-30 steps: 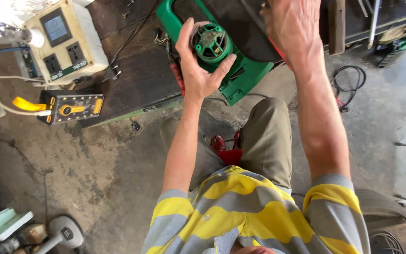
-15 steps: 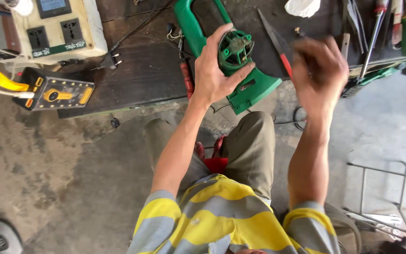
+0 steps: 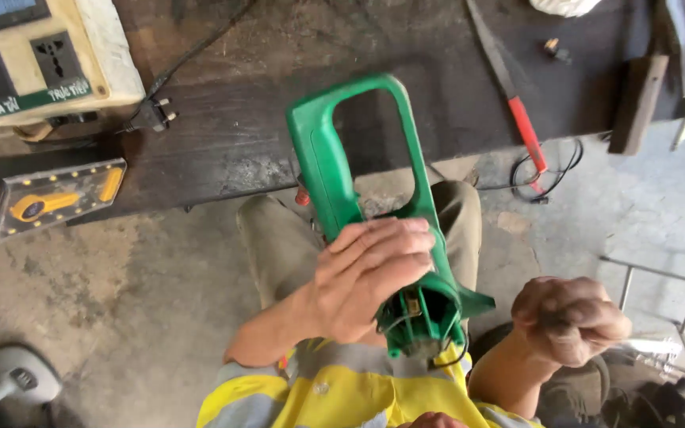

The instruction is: Repairing and cleaning the internal components of a green power tool casing using a screwdriver and cloth.

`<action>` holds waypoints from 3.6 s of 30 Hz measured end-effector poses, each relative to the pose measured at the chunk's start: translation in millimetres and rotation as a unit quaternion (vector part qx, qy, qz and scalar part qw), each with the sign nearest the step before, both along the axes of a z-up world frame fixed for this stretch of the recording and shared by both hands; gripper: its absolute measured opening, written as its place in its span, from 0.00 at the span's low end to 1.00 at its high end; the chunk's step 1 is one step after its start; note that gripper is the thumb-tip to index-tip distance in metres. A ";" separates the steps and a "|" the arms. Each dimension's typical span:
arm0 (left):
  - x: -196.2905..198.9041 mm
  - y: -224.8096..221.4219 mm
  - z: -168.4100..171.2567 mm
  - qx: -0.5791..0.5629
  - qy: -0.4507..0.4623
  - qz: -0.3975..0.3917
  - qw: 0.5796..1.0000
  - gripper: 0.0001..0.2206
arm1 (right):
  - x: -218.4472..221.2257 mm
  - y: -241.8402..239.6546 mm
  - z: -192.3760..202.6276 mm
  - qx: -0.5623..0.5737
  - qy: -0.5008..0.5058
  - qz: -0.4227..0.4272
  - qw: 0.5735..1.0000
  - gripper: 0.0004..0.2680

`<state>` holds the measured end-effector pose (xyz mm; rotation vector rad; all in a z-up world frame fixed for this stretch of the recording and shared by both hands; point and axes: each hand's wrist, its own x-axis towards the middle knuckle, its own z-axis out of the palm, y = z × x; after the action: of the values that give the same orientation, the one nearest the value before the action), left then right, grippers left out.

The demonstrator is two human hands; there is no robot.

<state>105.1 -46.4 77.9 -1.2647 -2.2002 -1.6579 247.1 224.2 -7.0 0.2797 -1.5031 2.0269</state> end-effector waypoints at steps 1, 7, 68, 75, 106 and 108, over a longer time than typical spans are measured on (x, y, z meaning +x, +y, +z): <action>-1.5 2.1 -4.8 -0.007 -0.015 -0.003 1.000 0.33 | -4.1 -8.2 2.3 -0.007 -0.015 -0.003 1.000 0.03; -10.1 18.4 -9.8 -0.213 0.047 0.111 0.970 0.35 | -40.5 -75.7 30.4 -0.066 -0.146 -0.183 0.970 0.06; 49.5 23.8 33.7 -0.520 0.142 0.187 0.821 0.47 | -34.7 -98.5 16.7 -0.137 -0.115 0.028 0.984 0.08; 48.8 26.4 32.9 -0.519 0.142 0.192 0.821 0.47 | -34.9 -98.4 20.1 -0.091 -0.153 -0.019 0.984 0.06; 47.0 30.0 24.8 -0.526 0.140 0.204 0.814 0.46 | -36.1 -106.1 39.1 0.038 -0.131 -0.150 0.979 0.02; 47.1 30.5 22.1 -0.523 0.155 0.216 0.810 0.44 | -37.0 -106.3 41.9 0.052 -0.123 -0.155 0.979 0.03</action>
<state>152.1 -15.8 100.0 -0.8929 -2.8925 0.0405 210.1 117.9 34.9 -0.1657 -1.6860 1.7857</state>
